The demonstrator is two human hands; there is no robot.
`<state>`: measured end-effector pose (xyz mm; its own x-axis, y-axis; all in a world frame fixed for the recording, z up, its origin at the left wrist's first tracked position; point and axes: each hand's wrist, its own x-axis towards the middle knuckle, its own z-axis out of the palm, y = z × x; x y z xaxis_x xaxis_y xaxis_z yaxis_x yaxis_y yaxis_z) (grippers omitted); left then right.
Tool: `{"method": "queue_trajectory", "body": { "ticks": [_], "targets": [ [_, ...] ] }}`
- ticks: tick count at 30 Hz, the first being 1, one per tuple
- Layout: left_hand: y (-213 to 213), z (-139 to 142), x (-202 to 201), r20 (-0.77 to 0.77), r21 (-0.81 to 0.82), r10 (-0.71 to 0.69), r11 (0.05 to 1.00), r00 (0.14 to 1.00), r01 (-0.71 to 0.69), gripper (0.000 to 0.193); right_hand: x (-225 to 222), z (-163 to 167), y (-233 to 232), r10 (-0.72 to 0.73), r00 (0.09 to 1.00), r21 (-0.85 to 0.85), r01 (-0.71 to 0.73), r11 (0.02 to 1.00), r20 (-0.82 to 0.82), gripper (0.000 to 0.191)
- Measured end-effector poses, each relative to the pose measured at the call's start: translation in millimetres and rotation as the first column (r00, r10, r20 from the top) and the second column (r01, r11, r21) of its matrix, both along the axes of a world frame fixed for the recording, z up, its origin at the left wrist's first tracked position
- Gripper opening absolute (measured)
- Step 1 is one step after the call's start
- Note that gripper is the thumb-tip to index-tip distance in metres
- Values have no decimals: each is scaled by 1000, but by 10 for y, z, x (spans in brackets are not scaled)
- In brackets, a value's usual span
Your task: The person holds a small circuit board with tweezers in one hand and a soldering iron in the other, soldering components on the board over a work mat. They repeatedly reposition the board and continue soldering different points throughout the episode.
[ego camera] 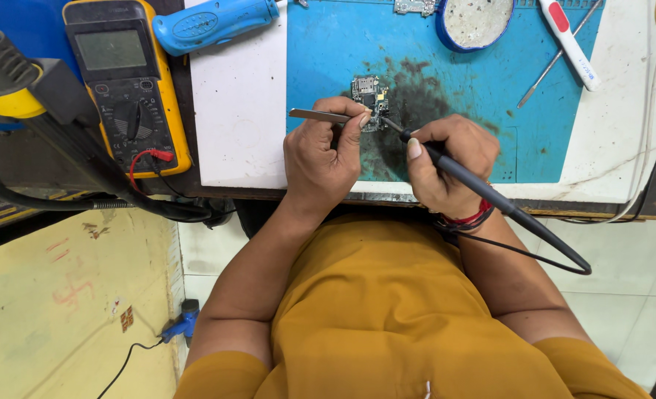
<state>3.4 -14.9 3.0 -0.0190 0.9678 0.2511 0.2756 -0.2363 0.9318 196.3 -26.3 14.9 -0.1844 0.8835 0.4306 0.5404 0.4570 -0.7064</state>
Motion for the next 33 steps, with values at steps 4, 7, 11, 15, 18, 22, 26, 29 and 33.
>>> {"method": "queue_trajectory", "body": {
  "ticks": [4,7,11,15,18,22,26,29,33],
  "targets": [
    [2,-5,-4,1,-16,-1,1000,1000,1,6,-4,-4,1,36,999,-3,-36,999,-12,9],
    [1,-15,-7,3,7,-5,1000,1000,5,5,-6,-12,13,15,1000,24,-15,1000,-1,9],
    [5,-25,-5,11,-2,-8,1000,1000,8,6,5,-5,5,30,1000,-6,-30,1000,-5,9],
    [5,-16,-5,6,-9,-7,1000,1000,7,6,1,-8,6,14,1000,7,-14,1000,4,9],
    [10,-8,-8,0,-15,-9,1000,1000,9,5,0,-7,3,32,999,4,-32,999,-5,9],
    [11,-4,-7,12,-12,-9,1000,1000,9,5,5,-3,4,25,1000,-3,-25,1000,-4,8],
    [-3,-1,-2,9,-8,-3,1000,1000,3,6,2,5,-6,21,1000,-9,-20,1000,2,8],
    [16,-10,-6,7,3,-7,1000,1000,7,6,0,2,3,20,1000,-4,-20,1000,-5,9],
    [4,-14,-8,1,1,-12,1000,1000,12,5,0,4,-7,23,1000,3,-23,1000,-7,9]
  ]
}}
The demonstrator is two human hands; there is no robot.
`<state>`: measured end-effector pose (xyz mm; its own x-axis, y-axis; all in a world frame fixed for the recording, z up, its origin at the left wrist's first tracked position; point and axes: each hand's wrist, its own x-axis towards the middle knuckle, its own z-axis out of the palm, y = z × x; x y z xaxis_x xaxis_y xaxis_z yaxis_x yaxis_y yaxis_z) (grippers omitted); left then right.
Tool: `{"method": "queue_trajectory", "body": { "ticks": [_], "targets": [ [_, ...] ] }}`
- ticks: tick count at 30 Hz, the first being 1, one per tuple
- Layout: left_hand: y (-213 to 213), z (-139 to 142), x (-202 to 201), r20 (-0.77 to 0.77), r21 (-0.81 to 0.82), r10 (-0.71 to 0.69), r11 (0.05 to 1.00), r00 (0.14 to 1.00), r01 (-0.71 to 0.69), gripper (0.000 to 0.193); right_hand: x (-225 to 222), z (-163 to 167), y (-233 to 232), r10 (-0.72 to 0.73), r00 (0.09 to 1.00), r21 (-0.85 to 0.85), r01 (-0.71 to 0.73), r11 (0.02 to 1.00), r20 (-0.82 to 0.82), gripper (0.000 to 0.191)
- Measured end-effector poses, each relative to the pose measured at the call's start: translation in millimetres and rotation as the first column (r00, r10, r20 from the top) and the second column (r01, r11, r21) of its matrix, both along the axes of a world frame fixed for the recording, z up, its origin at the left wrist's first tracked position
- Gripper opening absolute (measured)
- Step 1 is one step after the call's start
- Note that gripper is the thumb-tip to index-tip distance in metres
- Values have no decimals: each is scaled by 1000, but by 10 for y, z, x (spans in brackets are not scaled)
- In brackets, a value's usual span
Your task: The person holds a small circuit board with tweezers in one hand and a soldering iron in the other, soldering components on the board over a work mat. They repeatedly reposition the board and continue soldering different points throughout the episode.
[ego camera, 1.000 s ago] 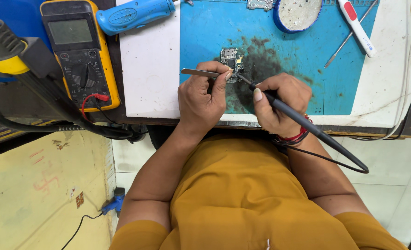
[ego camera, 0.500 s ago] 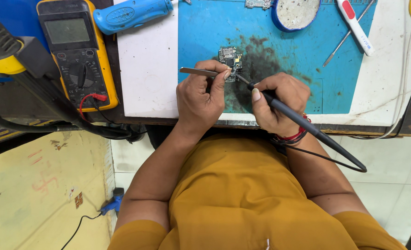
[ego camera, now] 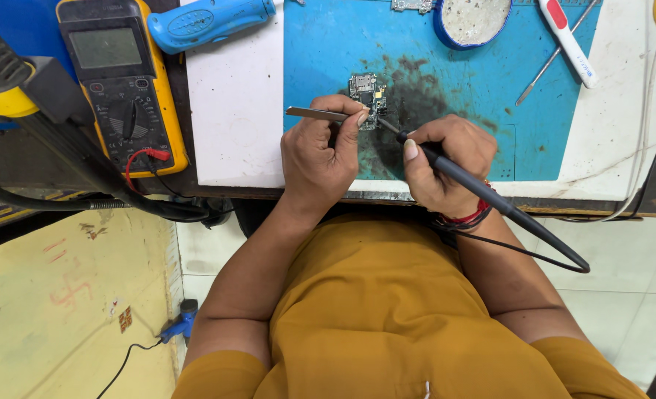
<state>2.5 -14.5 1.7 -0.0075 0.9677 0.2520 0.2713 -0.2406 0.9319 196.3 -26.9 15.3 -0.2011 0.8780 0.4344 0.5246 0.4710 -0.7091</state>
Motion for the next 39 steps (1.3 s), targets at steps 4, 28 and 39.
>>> {"method": "queue_trajectory", "body": {
  "ticks": [4,28,39],
  "targets": [
    [-3,-7,7,4,-7,8,1000,1000,-8,5,-1,1,0,12,1000,2,-12,1000,6,10],
    [-7,-15,6,8,-7,6,1000,1000,-6,5,-2,7,3,16,1000,15,-16,1000,-7,10],
    [-7,-14,10,2,-7,13,1000,1000,-13,6,6,11,-8,-22,1000,2,22,1000,2,10]
  ]
}}
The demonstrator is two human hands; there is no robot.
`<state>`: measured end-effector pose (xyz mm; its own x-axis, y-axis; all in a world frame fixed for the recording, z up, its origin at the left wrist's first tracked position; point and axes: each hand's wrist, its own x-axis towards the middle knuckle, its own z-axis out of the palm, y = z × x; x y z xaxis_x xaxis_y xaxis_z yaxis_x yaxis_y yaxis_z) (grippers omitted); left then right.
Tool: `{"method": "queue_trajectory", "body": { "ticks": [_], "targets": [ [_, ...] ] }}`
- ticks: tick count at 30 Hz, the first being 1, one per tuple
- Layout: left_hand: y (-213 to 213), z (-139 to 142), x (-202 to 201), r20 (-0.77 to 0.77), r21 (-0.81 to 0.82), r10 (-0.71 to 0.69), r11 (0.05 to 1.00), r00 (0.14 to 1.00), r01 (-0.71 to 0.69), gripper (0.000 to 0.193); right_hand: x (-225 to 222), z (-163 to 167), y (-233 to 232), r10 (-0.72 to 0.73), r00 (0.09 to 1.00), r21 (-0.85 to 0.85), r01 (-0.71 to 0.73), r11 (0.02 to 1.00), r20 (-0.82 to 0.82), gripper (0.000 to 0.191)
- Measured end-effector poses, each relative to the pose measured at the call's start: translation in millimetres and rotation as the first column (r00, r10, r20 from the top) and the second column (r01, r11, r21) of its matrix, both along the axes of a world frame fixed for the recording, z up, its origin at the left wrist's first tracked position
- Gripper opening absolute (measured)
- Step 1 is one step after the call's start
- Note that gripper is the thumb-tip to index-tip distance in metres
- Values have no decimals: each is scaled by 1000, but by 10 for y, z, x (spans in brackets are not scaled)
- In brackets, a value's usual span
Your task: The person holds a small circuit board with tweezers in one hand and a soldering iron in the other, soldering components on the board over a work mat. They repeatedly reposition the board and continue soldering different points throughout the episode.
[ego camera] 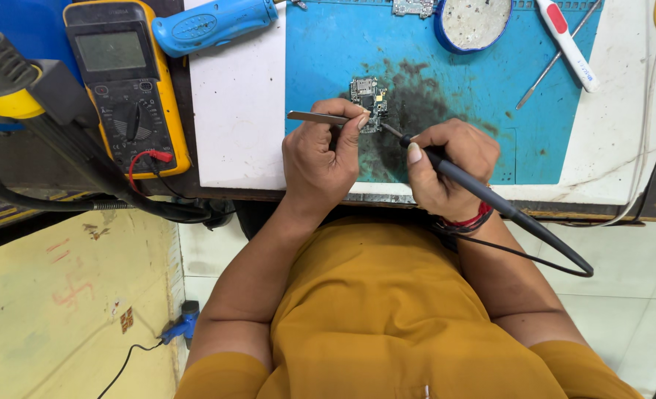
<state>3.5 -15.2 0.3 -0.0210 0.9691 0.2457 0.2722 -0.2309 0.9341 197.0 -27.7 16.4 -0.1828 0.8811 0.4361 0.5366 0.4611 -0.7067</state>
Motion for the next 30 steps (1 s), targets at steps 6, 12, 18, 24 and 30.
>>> {"method": "queue_trajectory", "body": {
  "ticks": [6,12,18,24,30],
  "targets": [
    [3,5,-7,-6,2,-5,1000,1000,5,6,2,0,1,9,1000,0,-9,1000,-1,10],
    [5,6,-2,2,1,-4,1000,1000,4,6,5,6,-3,7,1000,-8,-7,1000,1,11],
    [5,5,-6,2,1,-12,1000,1000,12,6,6,-2,1,5,1000,-5,-5,1000,2,11],
    [6,4,-4,-3,2,-10,1000,1000,10,6,7,-2,0,10,1000,-13,-10,1000,-7,11],
    [2,-2,-4,-4,-2,-8,1000,1000,8,6,11,-5,-4,6,1000,-7,-6,1000,4,10]
  ]
}}
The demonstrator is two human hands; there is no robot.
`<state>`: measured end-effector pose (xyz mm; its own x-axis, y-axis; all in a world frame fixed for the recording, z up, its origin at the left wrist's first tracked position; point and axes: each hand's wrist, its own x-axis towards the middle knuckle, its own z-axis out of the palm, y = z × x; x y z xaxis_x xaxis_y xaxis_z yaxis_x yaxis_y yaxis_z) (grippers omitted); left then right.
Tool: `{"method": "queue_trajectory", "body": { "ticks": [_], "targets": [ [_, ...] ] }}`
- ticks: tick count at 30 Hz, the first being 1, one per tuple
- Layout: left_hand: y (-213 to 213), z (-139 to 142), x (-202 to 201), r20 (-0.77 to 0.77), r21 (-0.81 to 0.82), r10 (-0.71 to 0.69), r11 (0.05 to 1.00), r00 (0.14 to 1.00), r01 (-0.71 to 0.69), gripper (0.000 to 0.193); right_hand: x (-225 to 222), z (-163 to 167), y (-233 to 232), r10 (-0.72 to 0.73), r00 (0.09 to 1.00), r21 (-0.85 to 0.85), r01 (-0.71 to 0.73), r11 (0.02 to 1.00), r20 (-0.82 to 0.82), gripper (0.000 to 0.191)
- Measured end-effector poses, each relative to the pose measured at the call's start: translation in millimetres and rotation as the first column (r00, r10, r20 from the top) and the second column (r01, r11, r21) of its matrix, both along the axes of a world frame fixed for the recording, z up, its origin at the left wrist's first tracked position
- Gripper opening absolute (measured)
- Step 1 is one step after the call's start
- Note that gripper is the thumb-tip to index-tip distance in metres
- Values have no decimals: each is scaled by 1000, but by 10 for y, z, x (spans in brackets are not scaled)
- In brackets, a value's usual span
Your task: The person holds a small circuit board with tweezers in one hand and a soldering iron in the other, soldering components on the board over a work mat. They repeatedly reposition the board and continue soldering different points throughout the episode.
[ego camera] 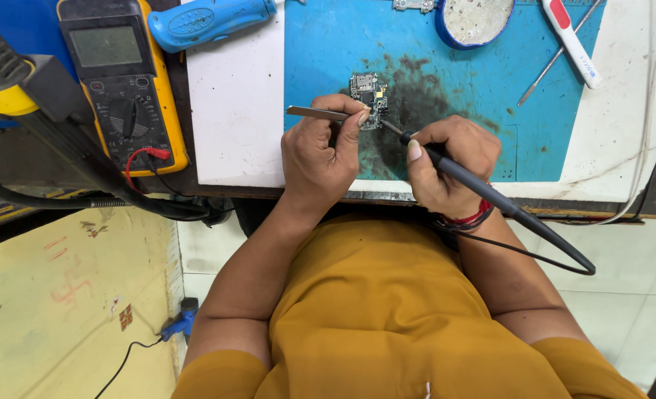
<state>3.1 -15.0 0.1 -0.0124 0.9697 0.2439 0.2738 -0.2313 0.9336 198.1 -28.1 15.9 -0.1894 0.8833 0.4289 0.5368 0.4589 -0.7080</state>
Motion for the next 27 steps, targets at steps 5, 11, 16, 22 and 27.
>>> {"method": "queue_trajectory", "body": {
  "ticks": [5,11,16,22,27],
  "targets": [
    [-7,8,-2,4,-12,2,1000,1000,-2,7,-5,0,1,3,1000,-4,-3,1000,-8,11],
    [-2,8,-1,-4,-3,4,1000,1000,-4,7,-8,14,5,9,1000,-3,-9,1000,-11,10],
    [3,4,-3,0,-1,6,1000,1000,-6,7,-14,13,11,4,1000,-5,-4,1000,-2,10],
    [2,3,3,-3,-6,8,1000,1000,-8,7,-12,9,11,6,1000,-5,-6,1000,-7,10],
    [-4,9,-3,2,-9,0,1000,1000,0,6,-11,7,4,8,1000,-8,-8,1000,-18,9]
  ]
}}
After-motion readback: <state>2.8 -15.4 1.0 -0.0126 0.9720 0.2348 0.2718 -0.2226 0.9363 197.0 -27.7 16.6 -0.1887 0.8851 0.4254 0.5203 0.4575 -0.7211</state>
